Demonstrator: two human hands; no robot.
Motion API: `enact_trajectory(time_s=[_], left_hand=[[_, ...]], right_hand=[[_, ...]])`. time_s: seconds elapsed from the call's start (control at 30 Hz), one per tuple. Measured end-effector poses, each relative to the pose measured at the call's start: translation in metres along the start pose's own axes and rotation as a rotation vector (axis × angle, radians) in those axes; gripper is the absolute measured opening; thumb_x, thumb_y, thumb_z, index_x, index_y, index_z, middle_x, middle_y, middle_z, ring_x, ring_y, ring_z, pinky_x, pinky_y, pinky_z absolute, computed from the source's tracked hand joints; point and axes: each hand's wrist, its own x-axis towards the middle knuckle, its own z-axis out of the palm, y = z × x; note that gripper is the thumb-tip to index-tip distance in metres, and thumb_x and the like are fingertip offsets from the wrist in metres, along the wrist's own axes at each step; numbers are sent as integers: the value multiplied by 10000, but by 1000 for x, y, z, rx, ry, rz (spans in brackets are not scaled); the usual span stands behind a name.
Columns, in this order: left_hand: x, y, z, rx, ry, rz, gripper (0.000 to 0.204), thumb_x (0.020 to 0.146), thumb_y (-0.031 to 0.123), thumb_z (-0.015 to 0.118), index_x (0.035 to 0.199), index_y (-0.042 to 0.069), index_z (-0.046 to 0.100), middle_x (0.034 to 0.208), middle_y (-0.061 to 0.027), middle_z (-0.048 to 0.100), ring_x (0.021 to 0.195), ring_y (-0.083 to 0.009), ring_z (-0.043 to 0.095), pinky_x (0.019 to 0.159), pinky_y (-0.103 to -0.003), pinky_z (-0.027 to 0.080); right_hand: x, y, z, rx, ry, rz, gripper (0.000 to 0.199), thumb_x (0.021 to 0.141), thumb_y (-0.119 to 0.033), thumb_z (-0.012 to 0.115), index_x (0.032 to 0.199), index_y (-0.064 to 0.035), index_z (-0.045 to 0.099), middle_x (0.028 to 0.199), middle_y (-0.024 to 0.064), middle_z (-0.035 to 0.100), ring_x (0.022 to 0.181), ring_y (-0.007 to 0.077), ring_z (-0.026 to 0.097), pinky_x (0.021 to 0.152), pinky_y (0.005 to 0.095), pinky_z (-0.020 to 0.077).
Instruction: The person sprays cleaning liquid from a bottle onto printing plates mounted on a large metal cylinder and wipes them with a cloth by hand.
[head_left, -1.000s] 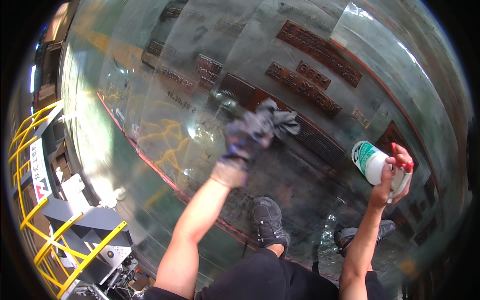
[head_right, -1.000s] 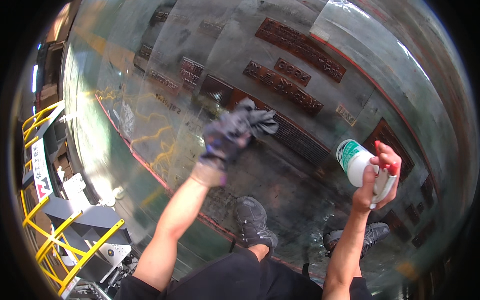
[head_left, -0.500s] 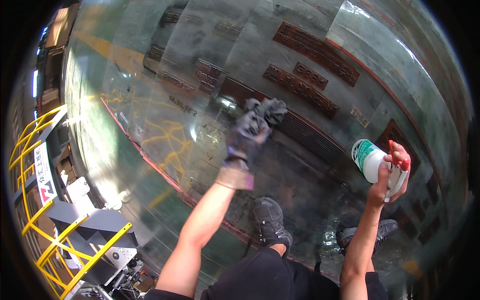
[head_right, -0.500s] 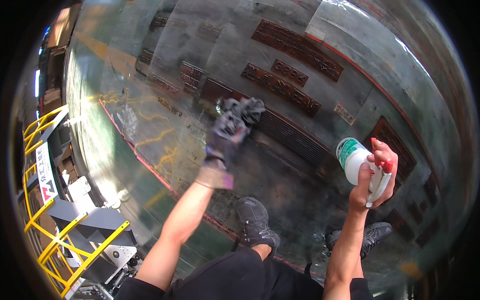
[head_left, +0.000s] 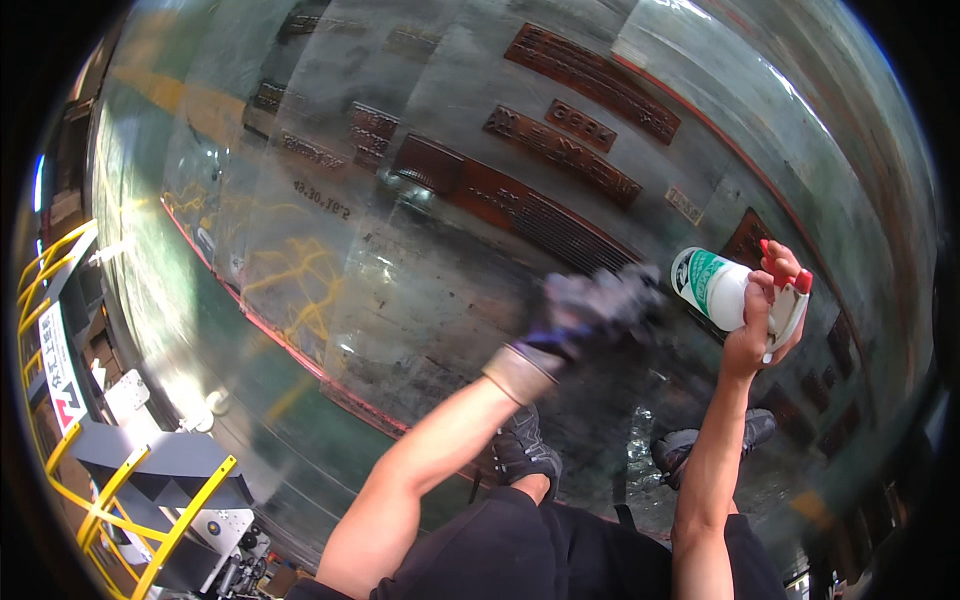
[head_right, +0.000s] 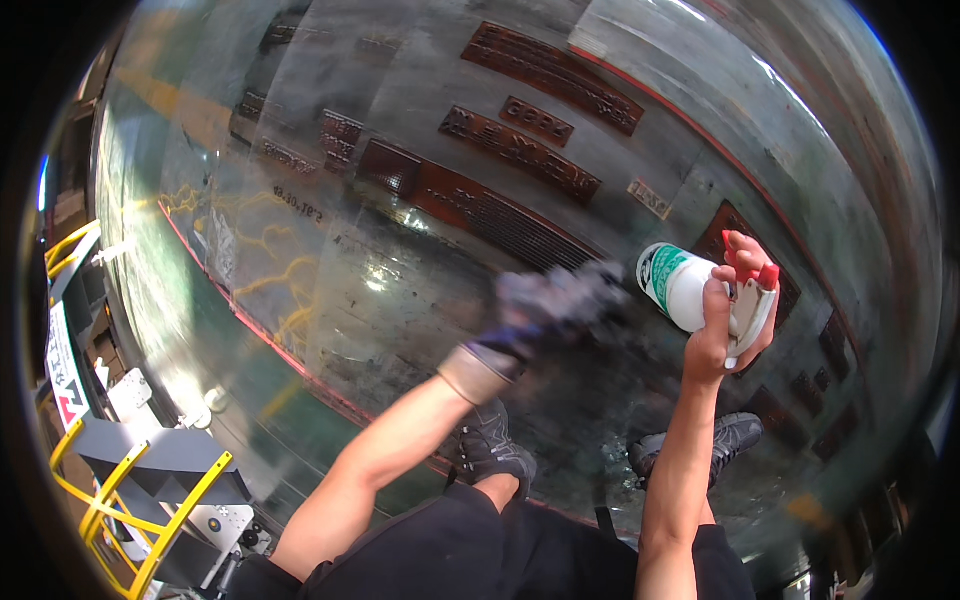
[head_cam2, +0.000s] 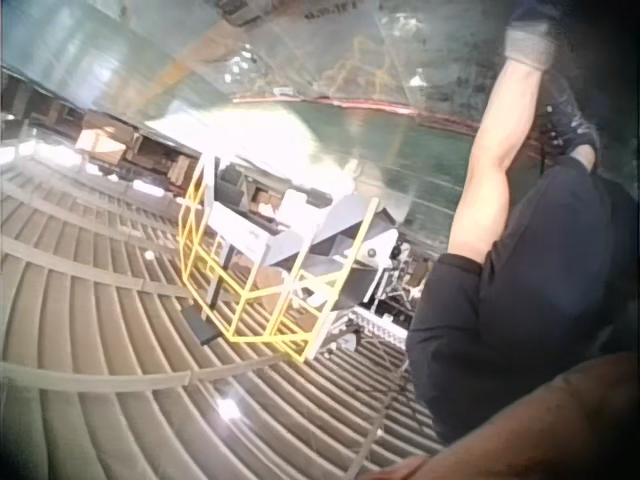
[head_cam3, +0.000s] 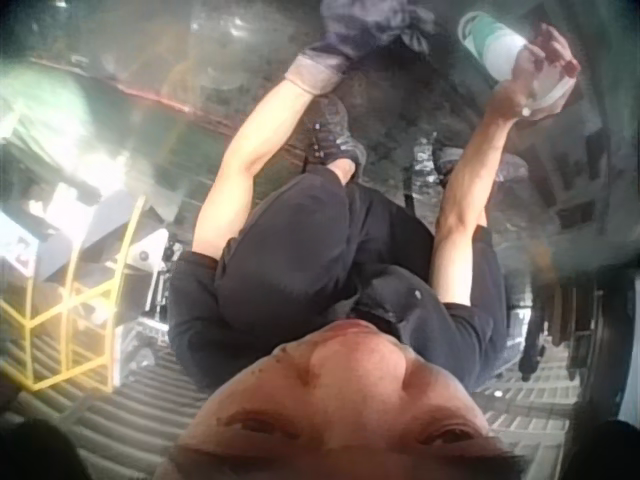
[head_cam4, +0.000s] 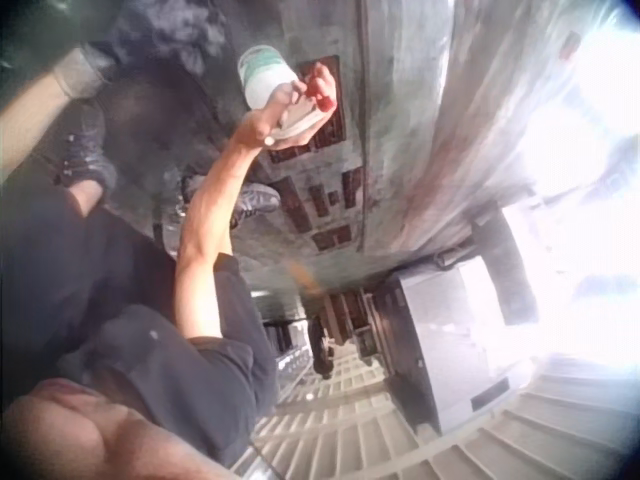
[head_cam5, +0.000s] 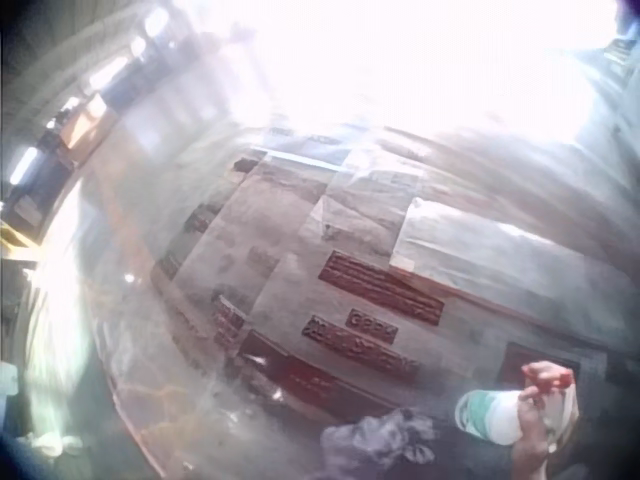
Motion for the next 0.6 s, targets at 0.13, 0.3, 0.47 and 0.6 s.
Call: enact_trajectory(time_s=[0.13, 0.3, 0.47, 0.6], left_hand=[[37, -87, -59, -180, 165, -289, 291, 851, 240, 767, 1133, 170, 744, 1010, -84, 755, 839, -290, 741, 709, -379, 597], [24, -123, -52, 83, 365, -353, 328, 830, 332, 801, 1114, 181, 735, 944, -73, 746, 747, -279, 738, 681, -408, 608], [-21, -16, 19, -179, 3, -385, 350, 839, 443, 749, 1029, 156, 687, 800, -91, 695, 677, -294, 720, 604, -424, 600], [-36, 50, 31, -325, -15, 20, 232, 811, 306, 736, 1023, 216, 717, 767, -57, 663, 639, -272, 685, 537, -424, 546]], right_hand=[[0, 6, -12, 4, 31, 13, 359, 864, 11, 619, 1221, 35, 625, 1283, 229, 646, 1201, 314, 646, 1010, 382, 501], [-2, -3, 2, 25, 12, 11, 344, 866, 11, 619, 1209, 39, 629, 1278, 216, 650, 1184, 278, 638, 995, 360, 497], [-6, -3, 6, -72, -3, -47, 311, 879, -39, 641, 1187, 2, 653, 1254, 197, 664, 1152, 272, 653, 943, 352, 508], [-5, -7, 10, -27, 27, -30, 292, 905, -48, 654, 1187, 29, 641, 1256, 206, 660, 1178, 302, 647, 1028, 415, 490]])
